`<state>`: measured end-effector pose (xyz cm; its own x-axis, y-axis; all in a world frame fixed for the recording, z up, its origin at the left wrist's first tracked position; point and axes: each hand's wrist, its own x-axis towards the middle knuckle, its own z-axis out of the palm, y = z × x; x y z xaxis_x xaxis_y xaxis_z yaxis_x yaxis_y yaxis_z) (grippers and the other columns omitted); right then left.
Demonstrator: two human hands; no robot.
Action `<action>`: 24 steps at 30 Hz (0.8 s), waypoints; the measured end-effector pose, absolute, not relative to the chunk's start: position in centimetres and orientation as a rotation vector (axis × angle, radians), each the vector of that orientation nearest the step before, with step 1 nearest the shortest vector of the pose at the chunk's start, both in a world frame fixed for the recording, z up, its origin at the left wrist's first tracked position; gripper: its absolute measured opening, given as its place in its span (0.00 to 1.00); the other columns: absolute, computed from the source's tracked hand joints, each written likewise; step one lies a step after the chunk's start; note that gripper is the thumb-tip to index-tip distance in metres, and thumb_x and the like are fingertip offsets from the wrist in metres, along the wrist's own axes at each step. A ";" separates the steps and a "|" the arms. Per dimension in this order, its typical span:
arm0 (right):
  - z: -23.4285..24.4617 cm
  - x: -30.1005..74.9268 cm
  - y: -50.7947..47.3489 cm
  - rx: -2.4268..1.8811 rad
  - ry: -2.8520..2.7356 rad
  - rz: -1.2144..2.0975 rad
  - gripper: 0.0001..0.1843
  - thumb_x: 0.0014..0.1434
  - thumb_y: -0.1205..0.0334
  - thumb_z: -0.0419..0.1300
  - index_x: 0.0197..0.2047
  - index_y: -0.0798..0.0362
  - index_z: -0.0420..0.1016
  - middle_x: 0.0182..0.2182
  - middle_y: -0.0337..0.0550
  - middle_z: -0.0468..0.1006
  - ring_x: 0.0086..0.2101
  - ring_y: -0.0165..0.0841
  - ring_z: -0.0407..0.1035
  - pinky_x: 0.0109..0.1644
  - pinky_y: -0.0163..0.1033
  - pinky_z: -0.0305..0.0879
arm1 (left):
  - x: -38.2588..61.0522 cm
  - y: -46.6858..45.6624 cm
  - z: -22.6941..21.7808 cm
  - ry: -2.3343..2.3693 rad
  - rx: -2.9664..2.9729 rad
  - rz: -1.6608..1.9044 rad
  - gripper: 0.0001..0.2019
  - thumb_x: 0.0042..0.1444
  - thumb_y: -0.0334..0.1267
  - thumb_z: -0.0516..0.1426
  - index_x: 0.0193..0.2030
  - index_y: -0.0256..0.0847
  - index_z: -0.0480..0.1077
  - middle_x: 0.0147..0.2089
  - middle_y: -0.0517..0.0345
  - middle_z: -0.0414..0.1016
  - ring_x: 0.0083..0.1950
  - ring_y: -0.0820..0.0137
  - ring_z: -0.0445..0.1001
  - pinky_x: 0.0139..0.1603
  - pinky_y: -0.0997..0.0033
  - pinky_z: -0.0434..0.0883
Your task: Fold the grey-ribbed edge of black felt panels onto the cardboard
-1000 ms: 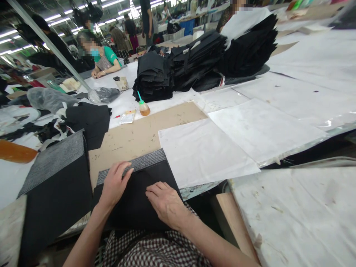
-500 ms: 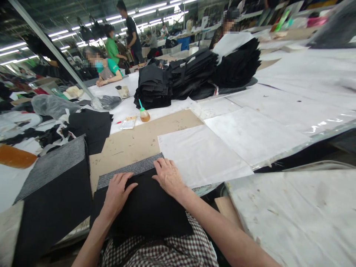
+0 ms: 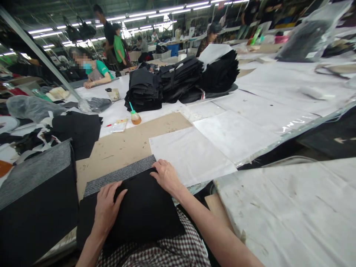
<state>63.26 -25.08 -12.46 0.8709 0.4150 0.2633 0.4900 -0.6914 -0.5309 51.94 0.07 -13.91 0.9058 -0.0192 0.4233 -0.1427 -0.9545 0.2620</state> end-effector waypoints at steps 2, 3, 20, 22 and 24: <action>-12.1 63.3 -25.2 -2.343 -0.693 -0.150 0.04 0.61 0.66 0.64 0.35 0.52 0.72 0.35 0.41 0.73 0.38 0.35 0.68 0.46 0.41 0.67 | 51.9 0.1 -13.8 -0.119 2.766 0.622 0.17 0.65 0.45 0.55 0.57 0.42 0.67 0.52 0.48 0.74 0.53 0.57 0.71 0.57 0.52 0.66; -11.8 63.2 -25.3 -2.279 -0.731 -0.144 0.04 0.62 0.65 0.63 0.35 0.51 0.72 0.35 0.41 0.74 0.39 0.35 0.69 0.46 0.42 0.67 | 51.9 0.1 -13.6 -0.119 2.758 0.628 0.18 0.64 0.45 0.55 0.58 0.42 0.67 0.53 0.47 0.73 0.54 0.57 0.70 0.58 0.53 0.66; -2.9 52.9 -29.2 -1.752 -0.521 -0.027 0.05 0.66 0.57 0.59 0.43 0.48 0.68 0.31 0.37 0.75 0.29 0.29 0.70 0.31 0.31 0.67 | 42.8 10.5 -2.9 -0.005 2.526 -0.174 0.16 0.58 0.48 0.60 0.52 0.51 0.74 0.54 0.55 0.77 0.54 0.59 0.75 0.56 0.58 0.74; -1.3 52.3 -29.6 -1.717 -0.416 0.092 0.08 0.66 0.54 0.58 0.42 0.49 0.67 0.28 0.36 0.74 0.25 0.28 0.68 0.26 0.31 0.64 | 40.2 11.3 -1.0 0.089 2.392 -0.164 0.17 0.55 0.50 0.62 0.50 0.51 0.76 0.52 0.56 0.78 0.51 0.58 0.77 0.49 0.62 0.78; -1.0 52.8 -29.7 -1.735 -0.362 0.177 0.10 0.66 0.52 0.58 0.43 0.49 0.66 0.27 0.35 0.74 0.24 0.28 0.68 0.25 0.31 0.63 | 39.3 11.6 -0.2 0.227 2.278 -0.061 0.19 0.52 0.51 0.64 0.49 0.49 0.76 0.50 0.55 0.79 0.48 0.57 0.79 0.44 0.63 0.80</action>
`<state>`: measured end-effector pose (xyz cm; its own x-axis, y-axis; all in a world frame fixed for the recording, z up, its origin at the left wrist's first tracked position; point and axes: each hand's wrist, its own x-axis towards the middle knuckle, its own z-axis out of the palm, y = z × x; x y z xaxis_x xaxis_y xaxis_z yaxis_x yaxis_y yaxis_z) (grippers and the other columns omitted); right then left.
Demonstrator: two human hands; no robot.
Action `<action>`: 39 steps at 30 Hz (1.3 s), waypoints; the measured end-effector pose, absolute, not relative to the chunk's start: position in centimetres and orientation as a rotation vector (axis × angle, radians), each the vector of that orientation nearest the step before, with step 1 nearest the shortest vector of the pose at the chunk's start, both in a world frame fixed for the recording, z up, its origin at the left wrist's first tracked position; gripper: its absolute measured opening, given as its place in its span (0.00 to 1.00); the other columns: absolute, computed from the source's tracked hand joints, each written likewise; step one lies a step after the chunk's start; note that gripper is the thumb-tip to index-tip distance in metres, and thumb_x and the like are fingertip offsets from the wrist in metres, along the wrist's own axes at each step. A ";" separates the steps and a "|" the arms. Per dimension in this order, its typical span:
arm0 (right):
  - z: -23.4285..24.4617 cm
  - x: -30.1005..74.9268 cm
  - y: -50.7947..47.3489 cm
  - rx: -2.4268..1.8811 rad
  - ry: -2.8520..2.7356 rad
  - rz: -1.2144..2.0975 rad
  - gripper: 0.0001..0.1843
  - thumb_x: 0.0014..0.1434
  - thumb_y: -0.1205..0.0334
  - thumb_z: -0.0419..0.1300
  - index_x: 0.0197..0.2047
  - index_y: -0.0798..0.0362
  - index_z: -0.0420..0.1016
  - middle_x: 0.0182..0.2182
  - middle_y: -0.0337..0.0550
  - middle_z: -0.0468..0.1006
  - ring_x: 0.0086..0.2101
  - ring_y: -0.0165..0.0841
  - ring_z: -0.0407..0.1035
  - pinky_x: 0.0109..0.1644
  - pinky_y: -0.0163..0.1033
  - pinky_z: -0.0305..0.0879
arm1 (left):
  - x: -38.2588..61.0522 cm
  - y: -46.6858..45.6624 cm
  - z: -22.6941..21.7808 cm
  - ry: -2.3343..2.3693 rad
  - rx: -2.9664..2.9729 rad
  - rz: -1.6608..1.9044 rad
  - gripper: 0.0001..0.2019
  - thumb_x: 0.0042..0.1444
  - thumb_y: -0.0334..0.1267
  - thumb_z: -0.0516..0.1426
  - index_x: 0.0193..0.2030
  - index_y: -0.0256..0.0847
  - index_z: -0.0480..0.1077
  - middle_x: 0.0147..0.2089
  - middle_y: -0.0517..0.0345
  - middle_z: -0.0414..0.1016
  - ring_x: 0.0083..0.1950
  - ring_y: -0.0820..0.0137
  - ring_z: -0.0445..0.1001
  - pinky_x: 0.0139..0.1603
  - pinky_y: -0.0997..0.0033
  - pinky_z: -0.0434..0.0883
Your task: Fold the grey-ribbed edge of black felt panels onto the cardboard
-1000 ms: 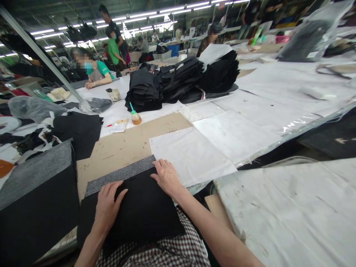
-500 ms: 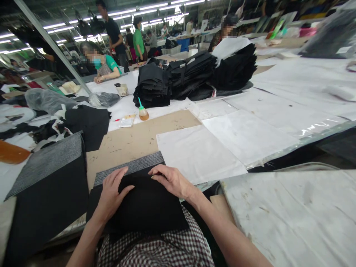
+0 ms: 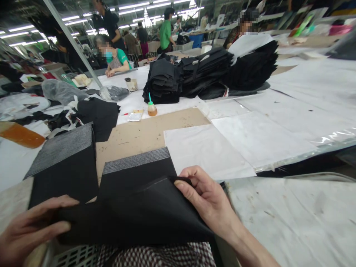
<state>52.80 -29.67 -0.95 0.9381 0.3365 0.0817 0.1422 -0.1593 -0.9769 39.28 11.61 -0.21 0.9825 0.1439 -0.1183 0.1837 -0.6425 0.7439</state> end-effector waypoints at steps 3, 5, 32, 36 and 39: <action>-4.0 55.4 -29.1 -1.913 -0.442 0.182 0.12 0.66 0.51 0.58 0.46 0.48 0.68 0.30 0.35 0.77 0.30 0.31 0.73 0.32 0.34 0.68 | 41.2 10.9 -2.1 0.329 2.244 0.039 0.24 0.50 0.52 0.65 0.53 0.46 0.73 0.53 0.53 0.78 0.52 0.57 0.77 0.51 0.59 0.78; -7.4 57.4 -28.6 -2.083 -0.591 0.154 0.11 0.67 0.52 0.57 0.49 0.47 0.69 0.36 0.37 0.79 0.36 0.34 0.75 0.40 0.38 0.71 | 43.3 10.0 -4.9 0.299 2.324 0.019 0.26 0.53 0.53 0.63 0.56 0.46 0.71 0.56 0.54 0.76 0.57 0.57 0.75 0.57 0.57 0.74; -13.2 54.9 -26.1 -2.377 -1.440 -0.107 0.39 0.58 0.68 0.63 0.70 0.52 0.55 0.66 0.50 0.62 0.66 0.52 0.49 0.64 0.61 0.58 | 42.8 3.1 -7.6 -0.791 2.955 -0.207 0.20 0.64 0.41 0.56 0.62 0.47 0.65 0.61 0.50 0.69 0.58 0.58 0.67 0.59 0.53 0.64; -13.9 54.5 -25.7 -2.414 -1.476 -0.167 0.42 0.56 0.80 0.54 0.71 0.52 0.52 0.66 0.49 0.62 0.66 0.50 0.50 0.62 0.60 0.60 | 40.4 3.6 -11.0 -0.827 3.121 -0.045 0.21 0.61 0.23 0.51 0.59 0.44 0.68 0.58 0.51 0.72 0.56 0.60 0.69 0.58 0.53 0.64; -13.0 54.3 -25.8 -2.415 -1.443 -0.107 0.45 0.51 0.82 0.52 0.71 0.51 0.53 0.66 0.47 0.61 0.66 0.50 0.49 0.64 0.59 0.57 | 39.5 5.0 -11.6 -0.705 3.091 -0.083 0.18 0.60 0.23 0.51 0.53 0.43 0.71 0.54 0.51 0.73 0.52 0.61 0.71 0.55 0.57 0.66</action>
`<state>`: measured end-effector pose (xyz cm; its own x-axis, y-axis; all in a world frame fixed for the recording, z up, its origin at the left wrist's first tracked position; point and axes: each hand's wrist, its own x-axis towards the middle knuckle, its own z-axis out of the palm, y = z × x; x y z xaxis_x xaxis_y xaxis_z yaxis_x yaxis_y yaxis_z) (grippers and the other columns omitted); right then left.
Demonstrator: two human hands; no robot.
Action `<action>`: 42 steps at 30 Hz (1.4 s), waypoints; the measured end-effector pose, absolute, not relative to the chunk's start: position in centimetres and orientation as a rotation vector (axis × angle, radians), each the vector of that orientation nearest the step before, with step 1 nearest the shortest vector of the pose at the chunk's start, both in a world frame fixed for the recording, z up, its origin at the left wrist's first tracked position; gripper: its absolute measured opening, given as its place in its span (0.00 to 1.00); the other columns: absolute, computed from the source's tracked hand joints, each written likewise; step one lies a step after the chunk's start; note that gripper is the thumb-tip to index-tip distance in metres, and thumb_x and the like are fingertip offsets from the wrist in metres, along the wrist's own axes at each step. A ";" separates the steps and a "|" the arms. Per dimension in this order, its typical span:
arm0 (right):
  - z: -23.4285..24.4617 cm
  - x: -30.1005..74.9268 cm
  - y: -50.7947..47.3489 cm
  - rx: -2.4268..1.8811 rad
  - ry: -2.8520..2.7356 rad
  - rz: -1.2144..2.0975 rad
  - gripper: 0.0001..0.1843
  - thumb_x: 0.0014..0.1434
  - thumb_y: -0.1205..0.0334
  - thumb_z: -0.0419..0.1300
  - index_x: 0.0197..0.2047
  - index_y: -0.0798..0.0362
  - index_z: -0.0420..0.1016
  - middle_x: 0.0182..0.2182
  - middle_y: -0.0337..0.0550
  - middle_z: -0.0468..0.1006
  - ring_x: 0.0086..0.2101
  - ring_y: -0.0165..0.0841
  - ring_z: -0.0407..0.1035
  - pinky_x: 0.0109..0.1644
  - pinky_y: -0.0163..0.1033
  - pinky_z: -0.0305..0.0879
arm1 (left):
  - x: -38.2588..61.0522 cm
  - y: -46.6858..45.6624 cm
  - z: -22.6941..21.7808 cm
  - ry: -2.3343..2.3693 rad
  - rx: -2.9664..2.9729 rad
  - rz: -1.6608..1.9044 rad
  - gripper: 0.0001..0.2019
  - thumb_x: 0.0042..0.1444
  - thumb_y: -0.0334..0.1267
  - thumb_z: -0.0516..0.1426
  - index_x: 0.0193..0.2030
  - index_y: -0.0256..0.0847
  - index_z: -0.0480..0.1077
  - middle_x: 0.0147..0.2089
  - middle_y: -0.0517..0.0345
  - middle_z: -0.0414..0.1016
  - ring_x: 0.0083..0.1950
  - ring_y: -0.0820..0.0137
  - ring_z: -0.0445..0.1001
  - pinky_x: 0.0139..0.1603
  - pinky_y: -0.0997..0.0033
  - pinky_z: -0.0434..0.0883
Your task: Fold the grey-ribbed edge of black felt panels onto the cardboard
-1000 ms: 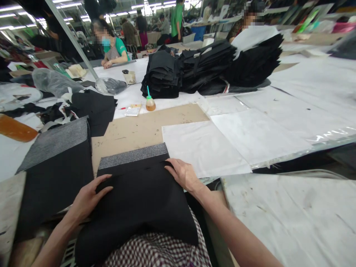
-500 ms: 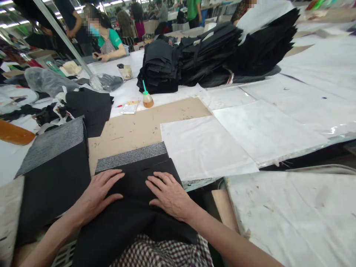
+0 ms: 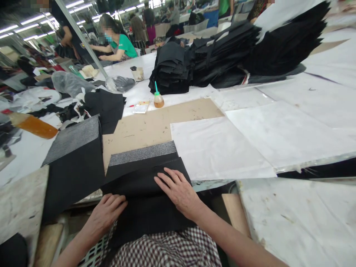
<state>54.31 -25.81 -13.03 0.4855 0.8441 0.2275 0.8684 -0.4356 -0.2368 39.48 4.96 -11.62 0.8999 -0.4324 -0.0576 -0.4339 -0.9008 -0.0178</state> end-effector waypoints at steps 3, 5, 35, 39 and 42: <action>-11.3 54.2 -25.6 -2.355 -1.386 -0.009 0.42 0.50 0.79 0.54 0.68 0.52 0.59 0.65 0.49 0.63 0.65 0.49 0.50 0.65 0.59 0.55 | 39.4 6.2 -9.7 0.479 -3.272 0.188 0.13 0.62 0.26 0.49 0.44 0.43 0.72 0.48 0.53 0.74 0.48 0.65 0.72 0.50 0.63 0.70; -10.3 54.3 -24.9 -2.309 -1.316 -0.010 0.30 0.57 0.73 0.55 0.64 0.53 0.65 0.60 0.51 0.67 0.62 0.47 0.56 0.64 0.58 0.58 | 40.2 6.4 -7.7 0.326 -3.432 0.167 0.11 0.65 0.29 0.48 0.43 0.43 0.71 0.47 0.55 0.74 0.47 0.68 0.73 0.48 0.67 0.71; -14.5 56.8 -25.5 -2.306 -0.903 -0.180 0.18 0.66 0.69 0.54 0.58 0.51 0.71 0.52 0.47 0.75 0.52 0.40 0.66 0.58 0.50 0.69 | 57.4 -4.6 -12.0 0.212 -3.826 -0.399 0.10 0.67 0.41 0.52 0.50 0.43 0.71 0.43 0.54 0.75 0.45 0.67 0.74 0.49 0.64 0.72; -13.8 56.7 -25.7 -2.324 -0.931 -0.168 0.17 0.66 0.70 0.53 0.57 0.52 0.72 0.52 0.47 0.75 0.53 0.41 0.65 0.59 0.50 0.67 | 55.0 -3.3 -10.6 -0.330 -3.974 -0.497 0.13 0.68 0.42 0.50 0.56 0.44 0.67 0.51 0.53 0.75 0.48 0.68 0.75 0.52 0.64 0.73; -12.4 57.2 -25.4 -2.358 -0.989 -0.152 0.13 0.68 0.68 0.53 0.51 0.53 0.75 0.49 0.48 0.77 0.49 0.41 0.68 0.54 0.49 0.68 | 51.8 -2.8 -10.2 -0.071 -3.790 -0.445 0.11 0.67 0.40 0.52 0.53 0.44 0.69 0.51 0.53 0.74 0.51 0.66 0.73 0.55 0.62 0.71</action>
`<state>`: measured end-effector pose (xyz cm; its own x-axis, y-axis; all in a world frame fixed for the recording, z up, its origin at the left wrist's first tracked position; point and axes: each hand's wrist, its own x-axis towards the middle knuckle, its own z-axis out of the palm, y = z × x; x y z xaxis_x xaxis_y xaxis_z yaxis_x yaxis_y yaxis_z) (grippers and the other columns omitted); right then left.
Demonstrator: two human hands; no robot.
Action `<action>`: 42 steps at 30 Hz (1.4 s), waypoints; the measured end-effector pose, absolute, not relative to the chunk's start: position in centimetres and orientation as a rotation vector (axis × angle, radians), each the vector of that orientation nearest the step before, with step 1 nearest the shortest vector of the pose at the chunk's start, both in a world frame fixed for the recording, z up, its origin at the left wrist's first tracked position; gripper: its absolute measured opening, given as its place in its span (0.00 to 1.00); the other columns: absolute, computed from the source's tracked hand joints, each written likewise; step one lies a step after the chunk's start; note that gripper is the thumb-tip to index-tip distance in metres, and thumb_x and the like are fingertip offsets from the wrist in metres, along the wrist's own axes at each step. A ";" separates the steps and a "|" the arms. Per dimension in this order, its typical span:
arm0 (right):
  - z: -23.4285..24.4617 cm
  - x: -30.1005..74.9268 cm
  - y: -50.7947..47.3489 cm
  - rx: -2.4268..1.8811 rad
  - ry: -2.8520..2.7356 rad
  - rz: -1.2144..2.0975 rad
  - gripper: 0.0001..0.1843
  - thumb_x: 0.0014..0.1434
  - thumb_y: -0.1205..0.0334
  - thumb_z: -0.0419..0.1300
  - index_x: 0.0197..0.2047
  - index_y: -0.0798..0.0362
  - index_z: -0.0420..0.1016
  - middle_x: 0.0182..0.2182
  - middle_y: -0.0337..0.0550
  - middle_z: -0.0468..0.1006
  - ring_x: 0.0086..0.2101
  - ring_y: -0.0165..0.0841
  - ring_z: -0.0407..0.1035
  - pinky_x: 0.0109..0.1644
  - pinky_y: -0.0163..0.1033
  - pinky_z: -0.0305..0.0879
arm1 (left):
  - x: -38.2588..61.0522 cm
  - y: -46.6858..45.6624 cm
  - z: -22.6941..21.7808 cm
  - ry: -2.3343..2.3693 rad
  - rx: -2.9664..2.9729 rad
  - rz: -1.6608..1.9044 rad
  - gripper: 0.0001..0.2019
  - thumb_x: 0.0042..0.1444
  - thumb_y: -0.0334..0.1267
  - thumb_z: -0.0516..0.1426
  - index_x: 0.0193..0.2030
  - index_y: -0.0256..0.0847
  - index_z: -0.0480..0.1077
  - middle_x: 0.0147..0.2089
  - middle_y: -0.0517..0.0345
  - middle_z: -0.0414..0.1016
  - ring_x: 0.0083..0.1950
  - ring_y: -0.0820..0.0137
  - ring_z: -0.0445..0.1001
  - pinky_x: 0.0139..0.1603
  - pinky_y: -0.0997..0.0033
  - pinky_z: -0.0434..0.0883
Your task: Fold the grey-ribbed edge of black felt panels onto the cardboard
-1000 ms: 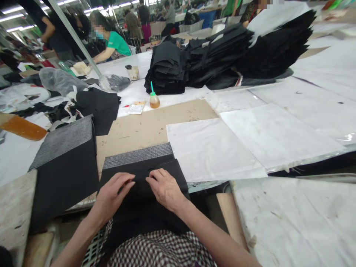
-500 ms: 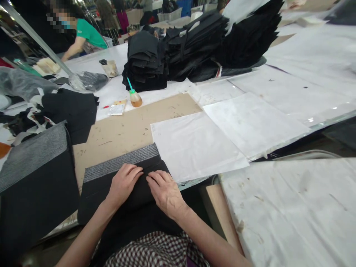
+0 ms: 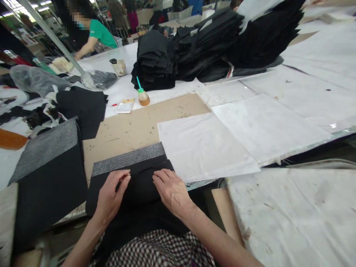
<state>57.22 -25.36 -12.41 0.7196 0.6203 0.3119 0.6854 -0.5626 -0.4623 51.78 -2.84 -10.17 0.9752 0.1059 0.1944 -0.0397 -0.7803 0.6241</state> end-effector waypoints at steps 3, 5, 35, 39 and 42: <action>-11.0 58.8 -23.8 -2.373 -1.121 -0.167 0.11 0.69 0.65 0.53 0.49 0.54 0.75 0.45 0.48 0.77 0.43 0.39 0.69 0.49 0.47 0.68 | 49.2 -3.4 -10.8 -0.188 2.674 0.225 0.10 0.66 0.39 0.54 0.52 0.44 0.71 0.49 0.52 0.75 0.50 0.63 0.72 0.54 0.58 0.71; -10.6 60.3 -22.2 -2.338 -1.316 -0.186 0.12 0.68 0.66 0.54 0.53 0.53 0.73 0.46 0.48 0.76 0.45 0.39 0.68 0.50 0.48 0.65 | 48.4 -3.9 -11.4 -0.216 2.758 0.247 0.11 0.65 0.38 0.54 0.53 0.43 0.70 0.50 0.50 0.74 0.50 0.61 0.71 0.52 0.56 0.72; -12.8 59.9 -22.8 -2.343 -0.958 -0.283 0.15 0.69 0.67 0.52 0.57 0.54 0.69 0.50 0.50 0.72 0.50 0.40 0.65 0.56 0.48 0.67 | 51.2 -0.6 -11.4 -0.176 2.632 0.474 0.12 0.66 0.36 0.54 0.55 0.43 0.69 0.49 0.51 0.73 0.50 0.64 0.71 0.52 0.60 0.73; -13.4 59.8 -23.5 -2.438 -1.010 -0.241 0.19 0.68 0.70 0.52 0.60 0.54 0.68 0.51 0.50 0.72 0.50 0.40 0.65 0.56 0.48 0.68 | 53.7 -1.5 -12.3 -0.399 2.777 0.445 0.12 0.66 0.33 0.53 0.55 0.40 0.71 0.48 0.50 0.73 0.48 0.64 0.71 0.51 0.60 0.72; -13.7 59.9 -23.8 -2.465 -1.042 -0.206 0.22 0.65 0.74 0.53 0.61 0.55 0.68 0.52 0.50 0.73 0.51 0.41 0.64 0.58 0.48 0.67 | 54.2 -1.8 -12.8 -0.515 2.823 0.422 0.13 0.66 0.30 0.51 0.54 0.39 0.71 0.47 0.50 0.73 0.48 0.63 0.70 0.51 0.60 0.71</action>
